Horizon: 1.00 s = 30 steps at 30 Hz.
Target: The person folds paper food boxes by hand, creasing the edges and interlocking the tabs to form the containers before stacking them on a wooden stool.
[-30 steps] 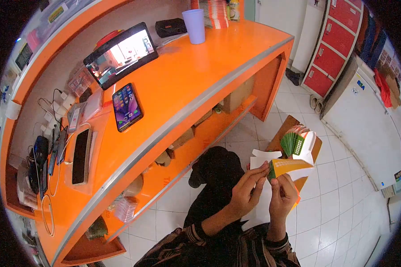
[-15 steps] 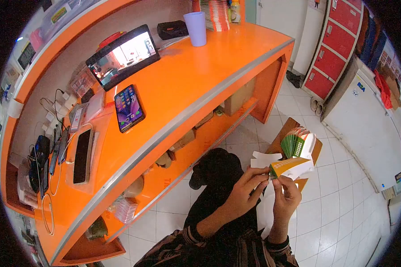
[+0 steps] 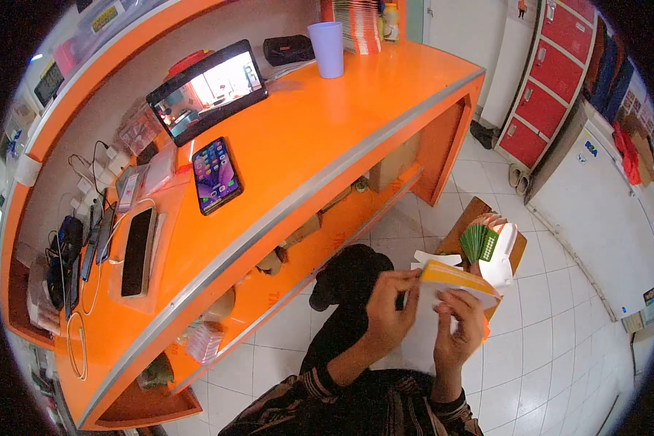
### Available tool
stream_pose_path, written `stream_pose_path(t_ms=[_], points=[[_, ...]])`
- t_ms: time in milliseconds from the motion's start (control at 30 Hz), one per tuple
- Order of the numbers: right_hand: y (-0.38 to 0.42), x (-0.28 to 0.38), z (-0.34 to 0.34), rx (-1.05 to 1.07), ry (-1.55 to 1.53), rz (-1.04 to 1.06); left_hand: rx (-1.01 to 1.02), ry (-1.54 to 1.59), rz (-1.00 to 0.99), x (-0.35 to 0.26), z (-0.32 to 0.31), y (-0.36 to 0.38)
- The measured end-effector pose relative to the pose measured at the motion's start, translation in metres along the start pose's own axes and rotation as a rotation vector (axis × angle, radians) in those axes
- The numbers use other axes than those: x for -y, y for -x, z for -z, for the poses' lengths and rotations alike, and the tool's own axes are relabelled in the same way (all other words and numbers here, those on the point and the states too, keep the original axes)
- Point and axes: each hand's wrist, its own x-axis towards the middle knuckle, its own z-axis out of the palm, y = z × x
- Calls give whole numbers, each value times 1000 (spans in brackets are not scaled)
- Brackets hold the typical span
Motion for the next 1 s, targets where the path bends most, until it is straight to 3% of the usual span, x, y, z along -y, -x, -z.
stream_pose_path(t_ms=[33, 67, 133, 200, 267, 400, 433, 500, 600, 667, 733, 800, 900, 1000], points=[[-7, 6, 6, -132, 57, 129, -48, -47, -59, 6, 5, -6], [-13, 7, 7, -133, 56, 129, -48, -48, -60, 8, 7, -9], [-23, 7, 7, -417, 243, -39, -95, 232, 272, 11, 11, -11], [-28, -1, 12, -334, 162, -13, -71, 241, 218, 13, 13, -15], [-23, -11, 11, -93, -31, -92, -38, 113, 266, 13, 11, -14], [-19, -3, 6, -166, 149, -85, 126, -146, 232, 8, 12, -7], [-14, -5, 2, -164, 149, -88, 127, 163, 194, -2, 3, -5], [-5, -12, -8, 20, 194, 72, 121, 475, 146, -16, -1, -8], [-3, -9, -11, 116, 112, 167, 235, 347, 346, -26, 8, -11], [-8, -3, 0, 132, 163, 179, 197, 402, 338, -20, 18, -9], [-10, -2, 7, 112, -35, -56, 170, 222, 88, -20, 24, -11], [-8, -6, 7, 49, -10, 1, 130, 158, -30, -17, 18, -8], [-6, 0, 13, 37, -71, -101, 80, 18, -191, -10, 10, 5], [-16, 14, 15, 59, 17, -9, 201, 54, -269, -12, 7, 8]])
